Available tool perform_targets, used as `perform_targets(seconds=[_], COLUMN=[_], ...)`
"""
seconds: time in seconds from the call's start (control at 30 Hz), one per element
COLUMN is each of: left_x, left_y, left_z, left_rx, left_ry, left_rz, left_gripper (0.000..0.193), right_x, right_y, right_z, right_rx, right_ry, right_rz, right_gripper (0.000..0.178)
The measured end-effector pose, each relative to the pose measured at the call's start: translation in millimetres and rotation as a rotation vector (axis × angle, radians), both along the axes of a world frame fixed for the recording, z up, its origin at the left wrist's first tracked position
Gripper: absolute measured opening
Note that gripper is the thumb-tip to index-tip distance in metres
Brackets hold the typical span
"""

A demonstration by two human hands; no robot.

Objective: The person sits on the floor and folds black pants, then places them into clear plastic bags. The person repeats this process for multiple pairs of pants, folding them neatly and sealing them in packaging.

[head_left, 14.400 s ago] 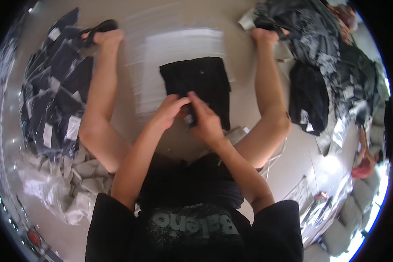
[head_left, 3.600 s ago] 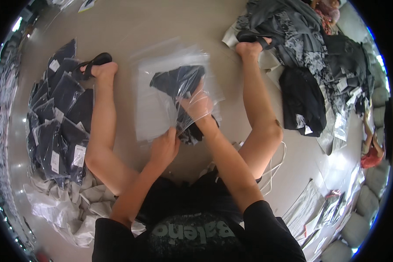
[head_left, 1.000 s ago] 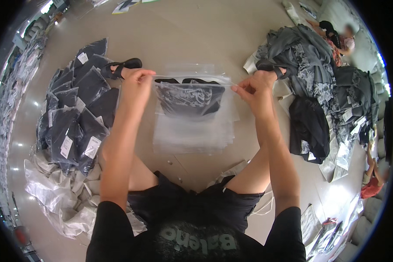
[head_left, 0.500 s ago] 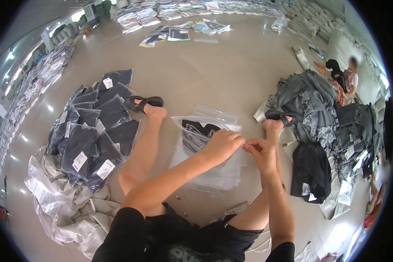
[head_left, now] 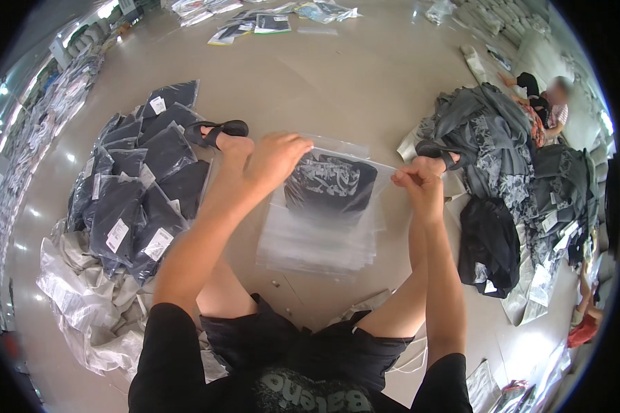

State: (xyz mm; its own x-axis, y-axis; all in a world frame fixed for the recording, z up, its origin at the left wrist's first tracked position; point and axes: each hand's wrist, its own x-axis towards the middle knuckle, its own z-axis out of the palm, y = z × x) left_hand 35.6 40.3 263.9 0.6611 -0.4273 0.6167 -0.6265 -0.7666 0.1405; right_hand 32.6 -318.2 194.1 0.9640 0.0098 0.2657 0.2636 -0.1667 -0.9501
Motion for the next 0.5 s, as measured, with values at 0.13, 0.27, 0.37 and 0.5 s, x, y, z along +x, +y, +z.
perform_targets(seconds=[0.13, 0.27, 0.37, 0.5], left_x=[-61, -124, -124, -80], left_y=[21, 47, 50, 53], left_z=[-13, -56, -122, -266], left_rx=[0.030, 0.142, -0.078, -0.361], left_ry=[0.278, 0.919, 1.197, 1.037], left_rz=[-0.113, -0.176, -0.015, 0.356], left_gripper=[0.018, 0.026, 0.039, 0.069], right_x=[-39, -79, -88, -85], right_y=[-25, -39, 14, 90], right_z=[19, -2, -83, -168], right_rx=[-0.025, -0.565, -0.595, -0.910], right_ry=[0.077, 0.347, 0.154, -0.072], right_rz=[0.229, 0.444, 0.222, 0.096], right_gripper=[0.017, 0.030, 0.047, 0.075])
